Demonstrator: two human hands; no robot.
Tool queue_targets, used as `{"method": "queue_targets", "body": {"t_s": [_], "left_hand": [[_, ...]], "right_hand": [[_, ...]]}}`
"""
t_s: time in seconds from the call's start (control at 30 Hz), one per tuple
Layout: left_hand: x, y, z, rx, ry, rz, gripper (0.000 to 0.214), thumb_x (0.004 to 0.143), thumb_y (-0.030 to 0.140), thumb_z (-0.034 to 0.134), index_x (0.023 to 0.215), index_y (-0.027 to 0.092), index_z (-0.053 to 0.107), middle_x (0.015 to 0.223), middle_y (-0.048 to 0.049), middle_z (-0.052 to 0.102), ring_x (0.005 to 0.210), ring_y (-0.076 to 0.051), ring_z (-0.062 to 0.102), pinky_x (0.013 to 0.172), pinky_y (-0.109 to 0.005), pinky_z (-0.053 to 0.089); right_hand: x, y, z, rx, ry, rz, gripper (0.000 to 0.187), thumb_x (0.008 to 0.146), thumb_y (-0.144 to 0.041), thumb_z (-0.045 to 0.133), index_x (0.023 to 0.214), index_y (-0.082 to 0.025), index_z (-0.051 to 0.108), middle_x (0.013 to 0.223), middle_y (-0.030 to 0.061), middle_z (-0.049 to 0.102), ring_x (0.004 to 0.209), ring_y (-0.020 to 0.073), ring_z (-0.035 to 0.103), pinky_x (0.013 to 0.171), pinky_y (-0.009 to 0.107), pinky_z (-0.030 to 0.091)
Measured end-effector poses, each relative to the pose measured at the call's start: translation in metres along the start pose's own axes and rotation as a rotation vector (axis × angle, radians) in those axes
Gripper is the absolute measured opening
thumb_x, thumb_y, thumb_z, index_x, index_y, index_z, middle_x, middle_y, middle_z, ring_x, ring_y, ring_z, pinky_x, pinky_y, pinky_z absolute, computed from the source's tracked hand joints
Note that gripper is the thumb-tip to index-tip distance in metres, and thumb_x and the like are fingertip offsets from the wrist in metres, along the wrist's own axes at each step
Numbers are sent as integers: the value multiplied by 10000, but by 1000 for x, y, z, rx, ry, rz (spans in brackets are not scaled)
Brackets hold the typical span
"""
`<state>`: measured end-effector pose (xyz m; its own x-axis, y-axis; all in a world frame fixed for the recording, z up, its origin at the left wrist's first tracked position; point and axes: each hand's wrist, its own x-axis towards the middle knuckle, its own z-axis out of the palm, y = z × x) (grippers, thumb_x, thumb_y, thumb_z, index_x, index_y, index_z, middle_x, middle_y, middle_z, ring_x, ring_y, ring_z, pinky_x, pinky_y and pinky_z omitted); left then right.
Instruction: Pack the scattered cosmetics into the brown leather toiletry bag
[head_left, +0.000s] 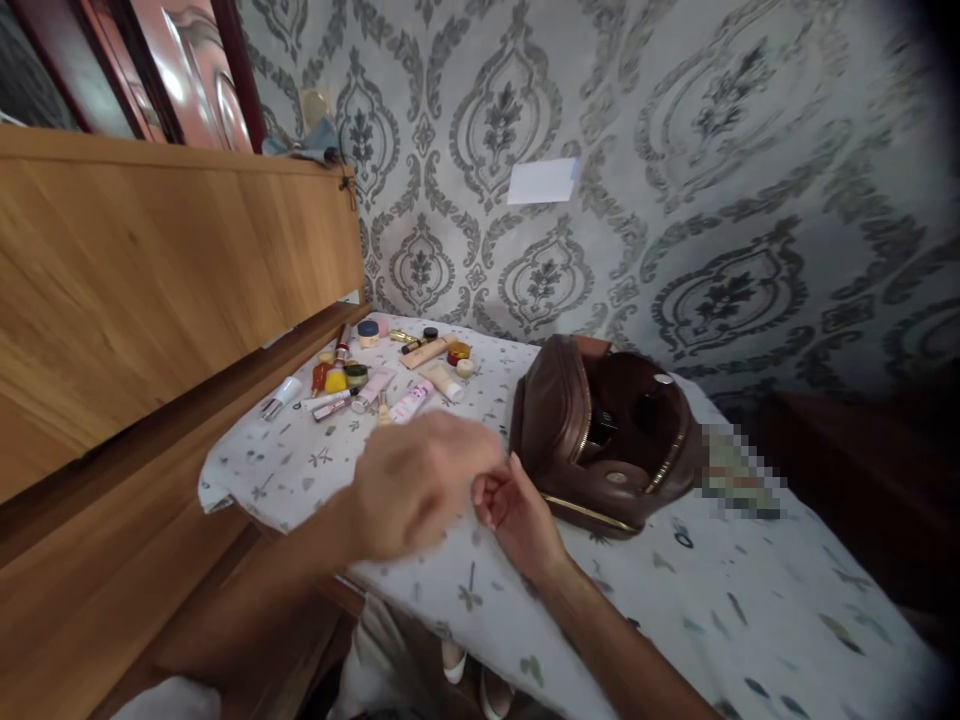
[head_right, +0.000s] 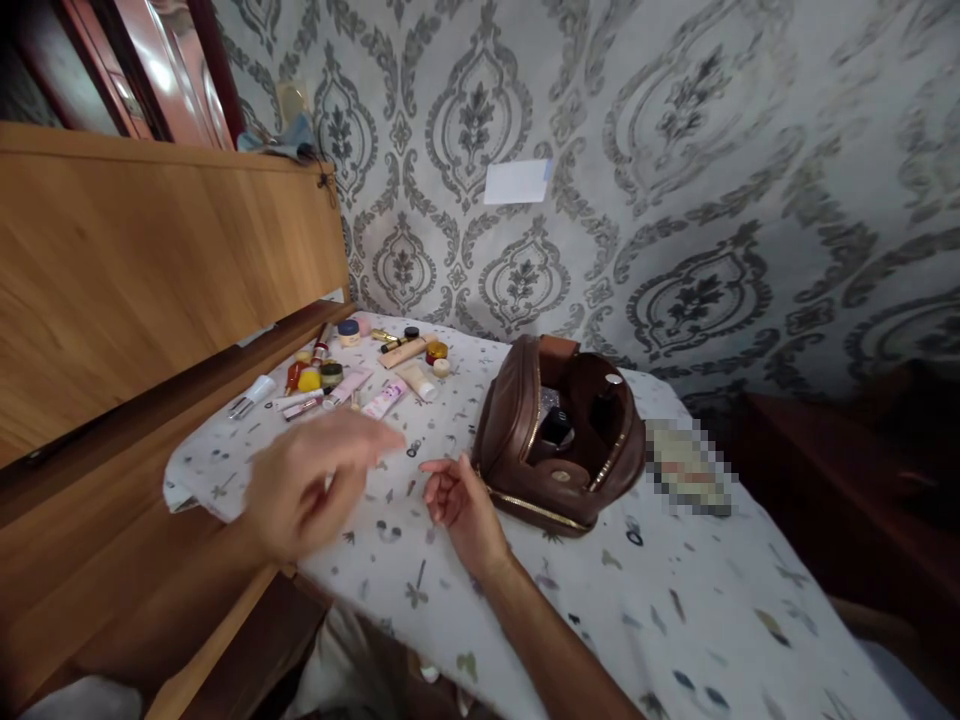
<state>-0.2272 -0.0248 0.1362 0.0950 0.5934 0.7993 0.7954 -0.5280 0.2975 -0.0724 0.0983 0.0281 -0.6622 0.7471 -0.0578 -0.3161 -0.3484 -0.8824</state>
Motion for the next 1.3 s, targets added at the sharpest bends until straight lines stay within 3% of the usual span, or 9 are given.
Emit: {"method": "queue_targets", "body": {"t_s": [0.07,0.17,0.23,0.33,0.63,0.87,1.07,1.2,1.3], "left_hand": [[8,-50,5,164,-14,-176,252,945,177,429,1113,227,610,1035,-60,702,989,-191,656,901,-340,533],[-1,-127,-3,545,-214,-689,267,912,131,432,1092,200,616,1157,-77,676,1098,-206,606,960,-315,476],[-16,-165,-16,645,-224,-827,282,901,113,424,1100,147,621,1154,-138,672,1101,-267,599,927,-369,469],[-38,-192,-33,722,-262,-935,269,931,174,405,1028,121,650,1031,-168,696,1024,-315,623,827,-374,465],[-56,-208,-41,681,-483,-944,256,881,397,568,994,199,684,1030,-77,730,941,-234,642,675,-250,394],[-47,-191,-43,721,-511,-885,208,873,318,573,1006,187,665,1100,-112,698,1039,-292,627,749,-294,438],[-33,-154,-4,676,-439,-798,266,972,257,376,1116,190,590,1220,-130,622,1146,-280,572,907,-354,432],[-30,-149,31,513,-495,-817,196,891,288,558,1059,191,590,1142,-117,661,1075,-275,605,899,-352,434],[-31,-155,42,422,-453,-905,278,816,232,628,1077,166,557,1098,-151,664,1064,-308,605,881,-379,433]], "right_hand": [[0,0,-1,30,-38,9,541,748,-696,638,845,-171,724,586,11,542,461,102,387,459,262,237],[0,1,-2,60,-70,16,520,759,-679,646,850,-172,719,589,2,542,455,95,377,454,255,226],[0,1,-3,58,-70,8,520,769,-678,638,851,-171,718,591,4,543,460,98,382,456,255,226],[1,1,-3,67,-75,8,530,767,-688,636,860,-174,724,597,5,546,464,100,382,456,258,225],[1,2,-2,87,-83,26,524,748,-680,667,858,-171,730,592,-2,546,462,93,377,459,257,218],[0,2,-3,80,-75,21,524,759,-675,660,863,-166,731,598,5,556,468,95,394,462,256,229],[0,1,-1,100,-84,32,525,725,-665,705,848,-156,743,584,3,571,463,89,416,447,239,256],[-1,2,0,100,-79,31,533,696,-666,730,838,-153,749,576,-3,578,456,79,425,442,221,275],[-1,2,-1,98,-77,12,534,697,-675,724,824,-156,747,566,-6,578,445,75,426,427,211,271]]}}
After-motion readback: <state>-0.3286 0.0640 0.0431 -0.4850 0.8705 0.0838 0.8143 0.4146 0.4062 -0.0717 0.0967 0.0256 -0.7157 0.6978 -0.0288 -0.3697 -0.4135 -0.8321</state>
